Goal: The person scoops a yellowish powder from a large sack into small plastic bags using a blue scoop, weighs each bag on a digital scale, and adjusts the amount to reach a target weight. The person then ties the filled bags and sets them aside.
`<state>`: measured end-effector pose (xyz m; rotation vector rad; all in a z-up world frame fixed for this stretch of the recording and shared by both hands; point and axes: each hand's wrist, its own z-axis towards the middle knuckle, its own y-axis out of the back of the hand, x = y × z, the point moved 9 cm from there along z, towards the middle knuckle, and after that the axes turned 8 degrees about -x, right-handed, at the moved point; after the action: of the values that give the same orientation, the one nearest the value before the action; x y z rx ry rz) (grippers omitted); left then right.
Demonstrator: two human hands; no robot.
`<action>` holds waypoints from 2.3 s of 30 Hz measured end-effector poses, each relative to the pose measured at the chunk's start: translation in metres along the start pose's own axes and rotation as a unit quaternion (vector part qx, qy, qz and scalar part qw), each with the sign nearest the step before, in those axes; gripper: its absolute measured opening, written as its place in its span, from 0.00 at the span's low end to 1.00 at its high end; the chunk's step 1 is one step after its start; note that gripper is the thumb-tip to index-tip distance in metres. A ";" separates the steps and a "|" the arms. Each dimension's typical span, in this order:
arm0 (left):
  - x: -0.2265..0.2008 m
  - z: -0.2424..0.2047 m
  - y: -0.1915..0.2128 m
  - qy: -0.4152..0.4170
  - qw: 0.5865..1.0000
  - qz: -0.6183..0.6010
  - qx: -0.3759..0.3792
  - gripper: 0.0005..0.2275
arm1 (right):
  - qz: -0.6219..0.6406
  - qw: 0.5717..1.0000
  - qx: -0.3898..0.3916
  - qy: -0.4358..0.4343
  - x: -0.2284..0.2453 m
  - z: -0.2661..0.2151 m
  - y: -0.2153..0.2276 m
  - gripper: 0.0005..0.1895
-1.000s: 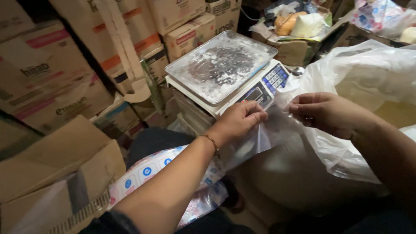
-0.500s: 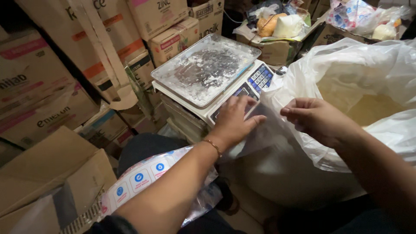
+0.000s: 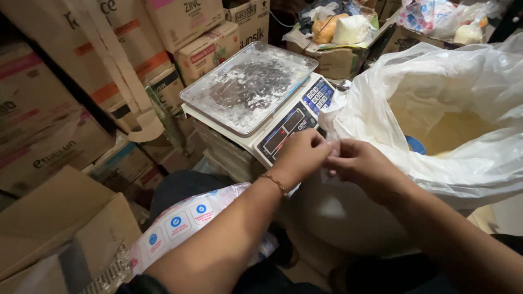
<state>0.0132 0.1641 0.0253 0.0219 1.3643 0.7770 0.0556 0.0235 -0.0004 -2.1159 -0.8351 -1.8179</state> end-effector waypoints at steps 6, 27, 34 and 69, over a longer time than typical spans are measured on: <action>0.004 0.005 -0.001 -0.038 0.998 0.024 0.036 0.14 | 0.060 0.997 -0.034 0.034 0.013 -0.002 0.029 0.07; -0.063 -0.031 0.005 -0.243 0.967 0.036 0.060 0.07 | -0.491 0.841 0.055 0.221 0.015 0.018 0.013 0.12; -0.050 -0.025 -0.015 -0.203 0.972 0.101 0.062 0.08 | -0.563 0.815 0.078 0.111 -0.003 0.037 0.034 0.13; -0.017 -0.011 -0.017 -0.166 0.982 0.084 0.017 0.12 | -0.140 0.947 -0.020 0.287 0.061 0.016 0.057 0.19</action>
<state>0.0118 0.1379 0.0297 0.2851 1.0672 0.8487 0.1049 0.0018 0.0660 -1.3924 -0.9694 -2.4290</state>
